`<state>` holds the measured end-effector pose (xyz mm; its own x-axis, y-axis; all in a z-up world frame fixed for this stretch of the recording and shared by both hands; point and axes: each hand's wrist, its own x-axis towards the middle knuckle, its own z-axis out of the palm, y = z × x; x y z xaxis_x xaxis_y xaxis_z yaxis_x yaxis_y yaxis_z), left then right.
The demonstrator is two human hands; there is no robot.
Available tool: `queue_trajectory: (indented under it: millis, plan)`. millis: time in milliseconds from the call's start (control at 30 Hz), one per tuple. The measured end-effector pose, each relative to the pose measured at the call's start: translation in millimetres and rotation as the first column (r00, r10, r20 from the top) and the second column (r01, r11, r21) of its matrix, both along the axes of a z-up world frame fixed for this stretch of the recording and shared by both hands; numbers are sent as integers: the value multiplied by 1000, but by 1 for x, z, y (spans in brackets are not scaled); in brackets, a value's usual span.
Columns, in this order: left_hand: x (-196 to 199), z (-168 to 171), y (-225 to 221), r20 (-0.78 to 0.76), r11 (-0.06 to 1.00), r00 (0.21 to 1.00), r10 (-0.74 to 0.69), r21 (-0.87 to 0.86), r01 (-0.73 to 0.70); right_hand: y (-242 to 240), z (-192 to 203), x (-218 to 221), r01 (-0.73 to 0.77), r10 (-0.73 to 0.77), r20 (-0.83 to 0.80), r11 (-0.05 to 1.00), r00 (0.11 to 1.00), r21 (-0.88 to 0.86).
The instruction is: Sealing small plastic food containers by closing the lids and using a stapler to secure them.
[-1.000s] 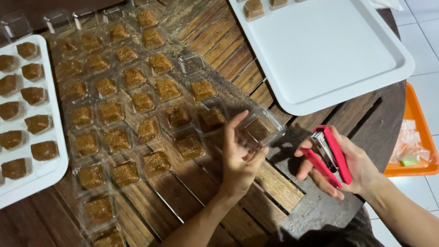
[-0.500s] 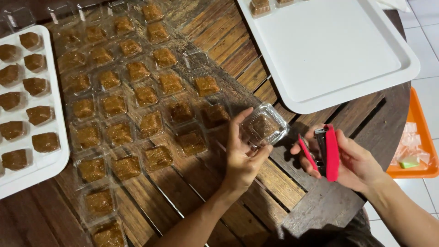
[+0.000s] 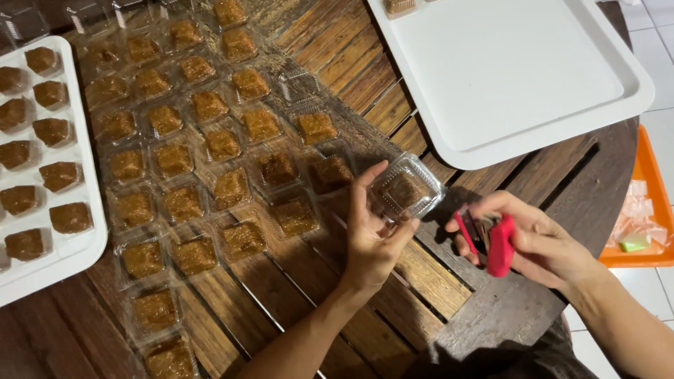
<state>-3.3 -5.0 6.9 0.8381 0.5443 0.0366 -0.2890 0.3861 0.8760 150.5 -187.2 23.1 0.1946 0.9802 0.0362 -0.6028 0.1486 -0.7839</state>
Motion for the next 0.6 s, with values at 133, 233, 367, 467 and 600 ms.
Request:
queue_trajectory:
  millis: [133,233,367,467,600]
  plan:
    - [-1,9,-1,31,1000,999,22,8,-22,4,2,-5,88,-77,51,955,996,-284]
    - [-4,3,-2,32,1000,999,-15,-18,16,2,7,-9,174,-50,288,889,956,-423]
    - [-4,-1,-5,96,1000,995,17,11,-18,6,8,-17,210,-59,346,883,937,-419]
    - [-6,-5,-5,136,999,990,-35,1,35,11,7,-20,237,-107,319,885,942,-401]
    - [-5,-2,-7,155,994,987,-35,104,19,12,3,-20,253,-128,302,871,945,-422]
